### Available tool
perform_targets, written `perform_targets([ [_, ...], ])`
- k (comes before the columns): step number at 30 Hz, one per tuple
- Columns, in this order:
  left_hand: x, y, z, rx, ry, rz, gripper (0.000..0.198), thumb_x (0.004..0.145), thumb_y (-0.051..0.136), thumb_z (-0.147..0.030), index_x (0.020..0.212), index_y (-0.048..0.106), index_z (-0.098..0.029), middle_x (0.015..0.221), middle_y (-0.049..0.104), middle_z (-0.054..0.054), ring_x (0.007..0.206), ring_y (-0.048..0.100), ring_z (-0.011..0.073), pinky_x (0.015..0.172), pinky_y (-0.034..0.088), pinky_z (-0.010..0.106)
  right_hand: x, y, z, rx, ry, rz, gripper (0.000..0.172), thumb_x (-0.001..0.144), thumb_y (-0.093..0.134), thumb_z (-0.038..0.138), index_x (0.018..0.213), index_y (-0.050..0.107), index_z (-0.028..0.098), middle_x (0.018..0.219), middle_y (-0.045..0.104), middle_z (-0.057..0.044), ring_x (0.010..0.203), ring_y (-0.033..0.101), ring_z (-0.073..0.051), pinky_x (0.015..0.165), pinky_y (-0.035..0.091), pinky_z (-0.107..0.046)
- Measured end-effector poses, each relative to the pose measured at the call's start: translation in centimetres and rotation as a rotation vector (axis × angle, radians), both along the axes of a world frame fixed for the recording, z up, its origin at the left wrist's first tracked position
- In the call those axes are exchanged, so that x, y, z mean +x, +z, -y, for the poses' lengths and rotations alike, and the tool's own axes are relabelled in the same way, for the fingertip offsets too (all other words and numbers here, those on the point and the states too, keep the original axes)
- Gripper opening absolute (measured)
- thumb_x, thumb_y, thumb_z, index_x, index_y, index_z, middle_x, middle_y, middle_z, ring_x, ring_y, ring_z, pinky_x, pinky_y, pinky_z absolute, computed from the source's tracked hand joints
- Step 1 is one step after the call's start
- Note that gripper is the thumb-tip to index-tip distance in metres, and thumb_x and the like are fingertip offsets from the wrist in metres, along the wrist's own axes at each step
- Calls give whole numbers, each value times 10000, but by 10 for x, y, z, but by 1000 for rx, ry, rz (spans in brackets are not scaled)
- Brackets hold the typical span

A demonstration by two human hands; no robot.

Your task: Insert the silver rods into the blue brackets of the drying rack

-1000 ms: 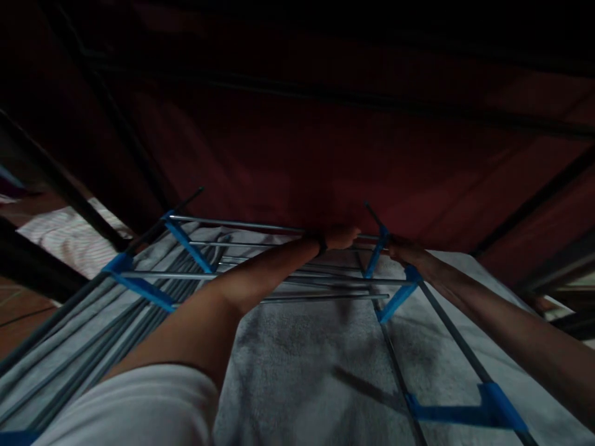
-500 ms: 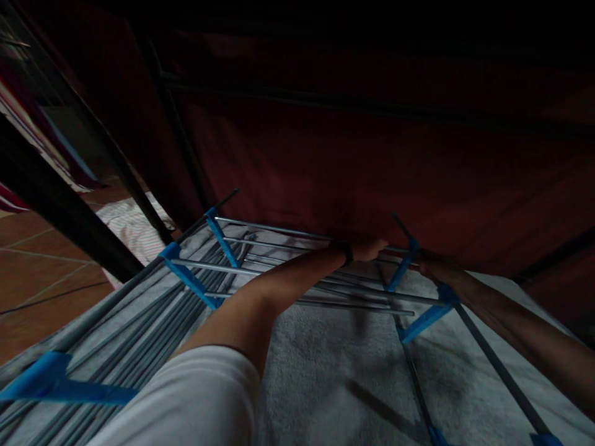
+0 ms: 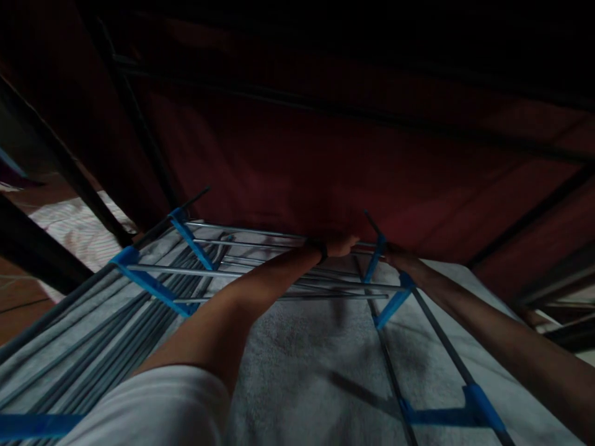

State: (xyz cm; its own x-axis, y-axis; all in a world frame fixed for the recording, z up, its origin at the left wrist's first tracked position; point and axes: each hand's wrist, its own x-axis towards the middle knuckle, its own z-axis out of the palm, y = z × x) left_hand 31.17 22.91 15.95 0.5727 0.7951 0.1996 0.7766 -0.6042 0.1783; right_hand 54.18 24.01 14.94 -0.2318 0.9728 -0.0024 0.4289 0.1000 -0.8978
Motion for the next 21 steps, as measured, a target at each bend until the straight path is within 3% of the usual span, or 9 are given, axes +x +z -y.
perform_targets([
  [4, -3, 1, -4, -49, 30, 51, 311, 940, 456, -204, 1182, 648, -179, 1178, 700, 88, 1070, 646, 204, 890, 458, 289, 5, 5, 7, -67, -66, 64, 417, 634, 655, 266, 1050, 649, 239, 994, 709, -39, 996, 645, -243, 837, 526, -335],
  [9, -16, 0, -11, -50, 50, 39, 597, 851, 585, -179, 1437, 473, -193, 1456, 538, 73, 1304, 520, 201, 1054, 392, 280, 18, 9, 9, -127, -125, 118, 471, 673, 591, 274, 1143, 615, 272, 1140, 678, -46, 1088, 611, -234, 893, 488, -371],
  [14, -35, 0, -2, -108, 52, 5, 823, 788, 646, -181, 1534, 299, -173, 1559, 399, 94, 1384, 437, 203, 1095, 354, 272, 33, 14, 12, -127, -73, 121, 485, 711, 591, 316, 1194, 606, 280, 1231, 650, -60, 1146, 582, -243, 913, 482, -381],
  [21, -56, 9, 11, -127, 103, -75, 839, 769, 637, -146, 1538, 301, -160, 1574, 372, 96, 1405, 405, 205, 1112, 330, 256, 27, 18, 19, -64, -22, 173, 509, 710, 591, 311, 1217, 610, 266, 1184, 671, -76, 1111, 607, -267, 903, 498, -403],
])
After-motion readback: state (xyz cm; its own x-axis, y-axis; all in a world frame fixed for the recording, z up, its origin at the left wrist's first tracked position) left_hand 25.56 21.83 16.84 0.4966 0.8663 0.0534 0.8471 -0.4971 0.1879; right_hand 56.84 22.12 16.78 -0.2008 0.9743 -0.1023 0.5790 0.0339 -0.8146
